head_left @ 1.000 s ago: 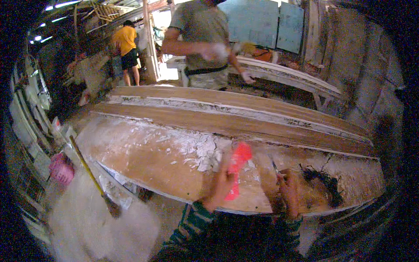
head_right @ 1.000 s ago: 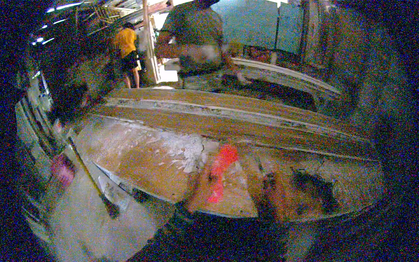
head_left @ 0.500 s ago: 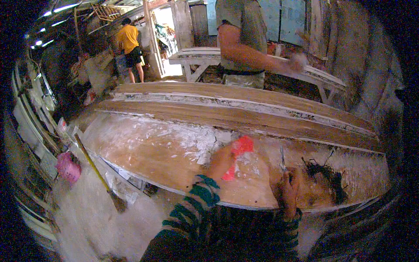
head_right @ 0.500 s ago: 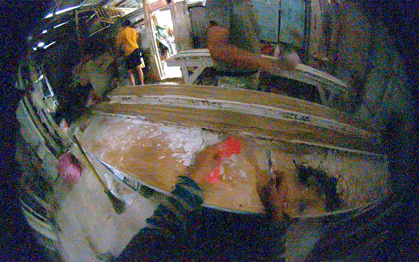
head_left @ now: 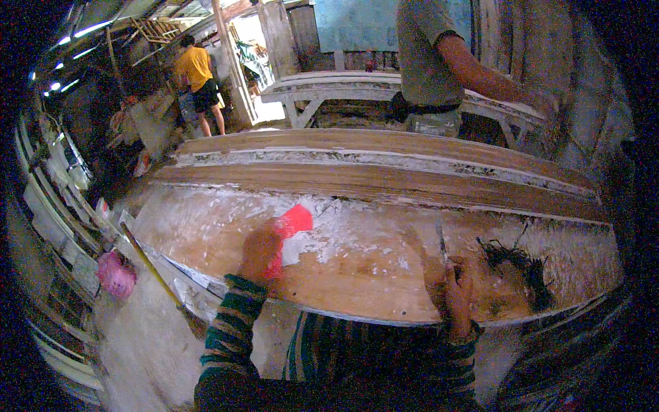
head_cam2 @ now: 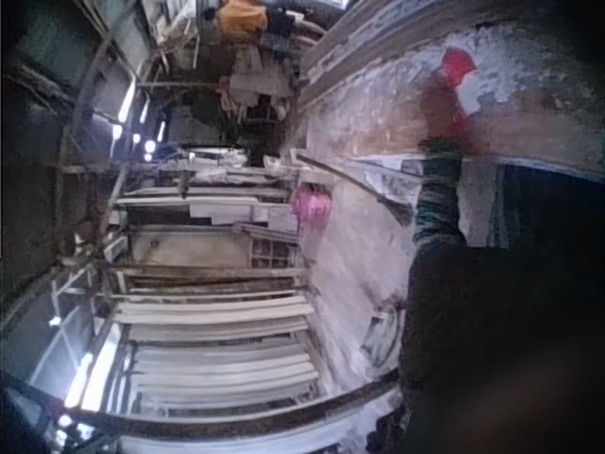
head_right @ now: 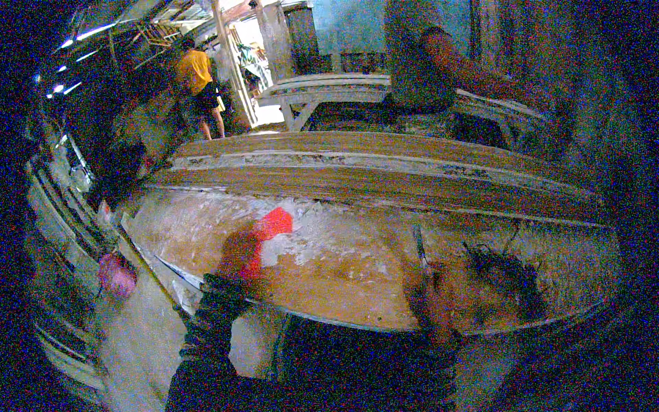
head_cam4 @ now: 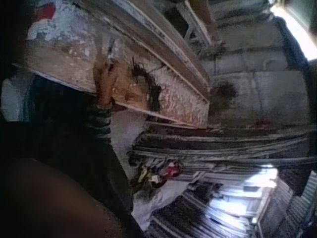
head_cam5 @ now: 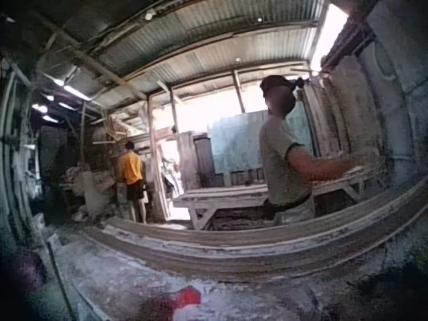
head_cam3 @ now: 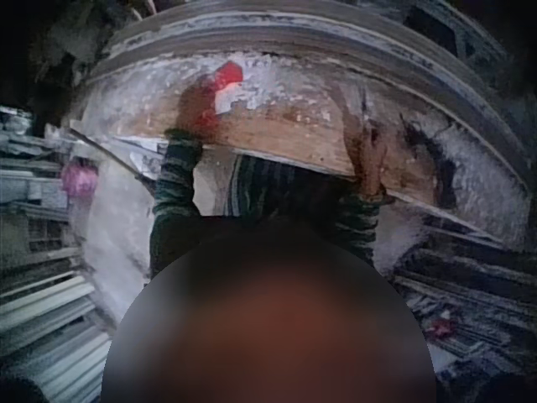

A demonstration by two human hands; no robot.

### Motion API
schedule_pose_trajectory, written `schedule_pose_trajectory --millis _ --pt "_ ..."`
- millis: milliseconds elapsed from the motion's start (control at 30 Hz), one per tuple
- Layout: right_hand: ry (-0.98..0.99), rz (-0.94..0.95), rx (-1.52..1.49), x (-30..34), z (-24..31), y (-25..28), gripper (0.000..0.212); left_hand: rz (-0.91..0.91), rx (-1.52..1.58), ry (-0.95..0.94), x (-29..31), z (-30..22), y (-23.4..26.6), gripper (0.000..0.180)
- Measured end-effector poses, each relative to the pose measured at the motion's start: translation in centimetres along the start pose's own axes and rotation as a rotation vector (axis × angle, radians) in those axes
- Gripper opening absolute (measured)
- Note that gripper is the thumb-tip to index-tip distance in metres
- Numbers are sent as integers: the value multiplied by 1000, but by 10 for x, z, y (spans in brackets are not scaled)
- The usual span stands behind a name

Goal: The person applies a white filler paste to the interior surface of a wooden boat hull using a pink plastic spreader and a metal scraper. They repeatedly scoop filler from a bag and spread it across the hull's curved surface while another person works on a separate hull in the background.

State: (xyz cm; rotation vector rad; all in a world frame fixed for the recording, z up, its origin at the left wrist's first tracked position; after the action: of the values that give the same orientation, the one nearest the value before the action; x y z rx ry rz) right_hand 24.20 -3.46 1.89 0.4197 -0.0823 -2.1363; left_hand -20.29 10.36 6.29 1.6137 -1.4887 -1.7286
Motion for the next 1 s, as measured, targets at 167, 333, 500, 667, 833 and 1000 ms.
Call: schedule_pose_trajectory --millis 167,333,500,667,833,1000 --pt "-57 36 -11 0 -2 -1 18 -25 -61 356 27 61 32 39" --pt "74 25 30 -2 0 -2 17 -27 -223 513 34 97 64 42" --pt "-42 -3 44 0 -12 -3 16 -238 -89 533 26 85 96 32" --pt "-50 49 -71 3 3 -8 17 -302 21 -138 -17 -26 74 24" --pt "52 13 33 8 26 -7 18 -197 -116 -420 -30 -156 -25 28" --pt "-81 72 -68 6 16 -5 14 -22 -210 -545 -38 -213 -80 34"
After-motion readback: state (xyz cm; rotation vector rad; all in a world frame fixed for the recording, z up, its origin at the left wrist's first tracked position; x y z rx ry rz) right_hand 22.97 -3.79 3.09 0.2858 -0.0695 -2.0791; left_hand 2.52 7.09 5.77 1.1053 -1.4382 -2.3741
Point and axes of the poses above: each hand's wrist, its own x-axis away from the middle knuckle, its own y-axis out of the back of the hand, z = x × y, the point moved 5 cm from there along -x, towards the middle knuckle, and after that the axes turned 4 degrees about -z, right-handed, at the moved point
